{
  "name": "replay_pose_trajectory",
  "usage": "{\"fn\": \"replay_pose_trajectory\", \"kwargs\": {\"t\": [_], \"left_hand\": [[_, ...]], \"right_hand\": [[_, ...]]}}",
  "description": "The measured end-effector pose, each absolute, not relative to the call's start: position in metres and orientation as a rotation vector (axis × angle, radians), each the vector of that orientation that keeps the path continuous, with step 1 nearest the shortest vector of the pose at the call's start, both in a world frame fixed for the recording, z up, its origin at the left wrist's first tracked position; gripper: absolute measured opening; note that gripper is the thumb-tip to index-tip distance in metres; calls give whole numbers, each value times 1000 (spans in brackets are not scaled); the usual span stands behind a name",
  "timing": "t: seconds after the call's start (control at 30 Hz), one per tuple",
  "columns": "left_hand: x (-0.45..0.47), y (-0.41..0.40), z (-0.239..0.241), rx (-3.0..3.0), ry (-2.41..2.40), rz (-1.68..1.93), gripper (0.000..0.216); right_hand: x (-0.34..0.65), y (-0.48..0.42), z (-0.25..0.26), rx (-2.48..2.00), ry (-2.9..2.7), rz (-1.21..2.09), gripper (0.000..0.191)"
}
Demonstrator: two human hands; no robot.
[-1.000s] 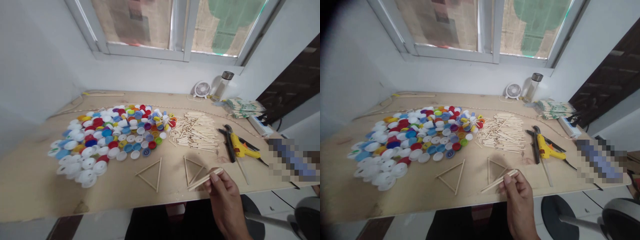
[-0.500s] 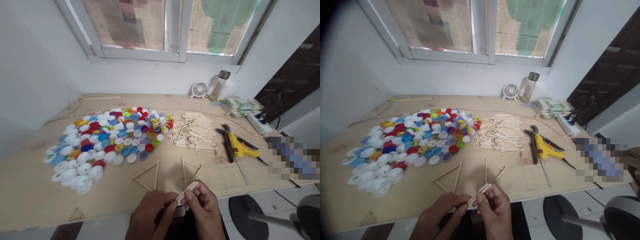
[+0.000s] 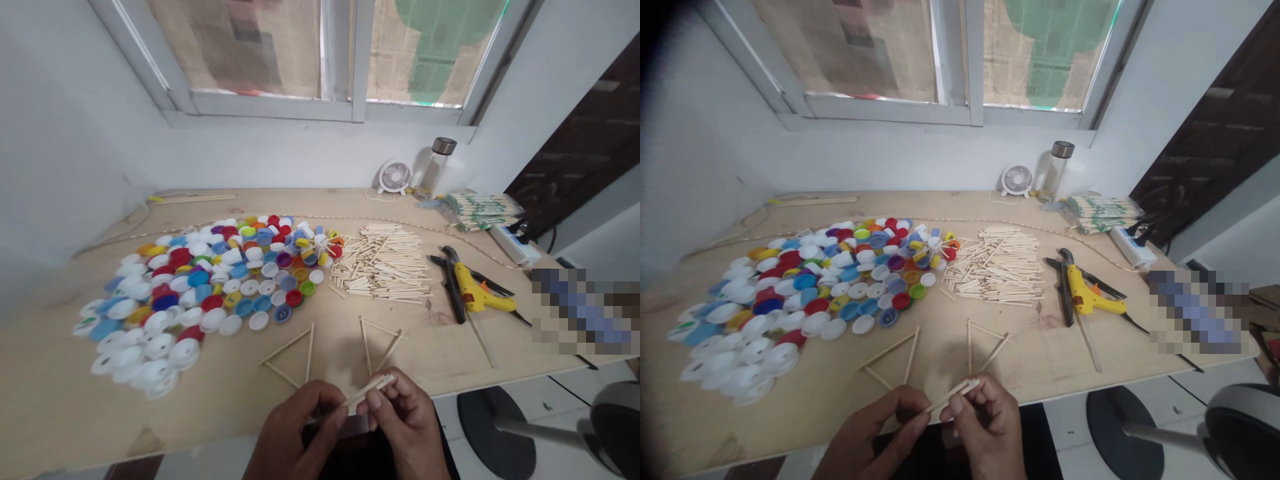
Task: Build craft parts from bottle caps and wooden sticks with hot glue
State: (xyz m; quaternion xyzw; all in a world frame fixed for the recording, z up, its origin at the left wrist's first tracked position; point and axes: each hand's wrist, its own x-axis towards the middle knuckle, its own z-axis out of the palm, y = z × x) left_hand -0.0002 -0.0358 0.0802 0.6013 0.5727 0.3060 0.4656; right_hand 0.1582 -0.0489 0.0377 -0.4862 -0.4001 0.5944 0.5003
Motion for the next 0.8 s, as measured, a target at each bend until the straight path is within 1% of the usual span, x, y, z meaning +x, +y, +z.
{"fn": "replay_pose_trajectory", "kwargs": {"t": [0.13, 0.27, 0.33, 0.47, 0.63, 0.8], "left_hand": [[-2, -33, 80, 1477, 1448, 769, 19], [-2, -30, 79, 1461, 1447, 748, 20], [-2, -29, 79, 1438, 1428, 739, 20], [0, -27, 83, 1425, 1404, 717, 20], [0, -28, 88, 1424, 1405, 703, 20], [-1, -33, 85, 1336, 1362, 722, 20]], "right_hand": [[163, -46, 42, -1207, -1016, 1432, 31], [165, -44, 52, -1295, -1074, 1379, 42], [166, -43, 56, -1317, -1097, 1346, 45], [169, -43, 58, -1345, -1132, 1323, 43], [171, -42, 61, -1312, -1042, 1335, 35], [172, -42, 62, -1311, -1003, 1334, 31]]}}
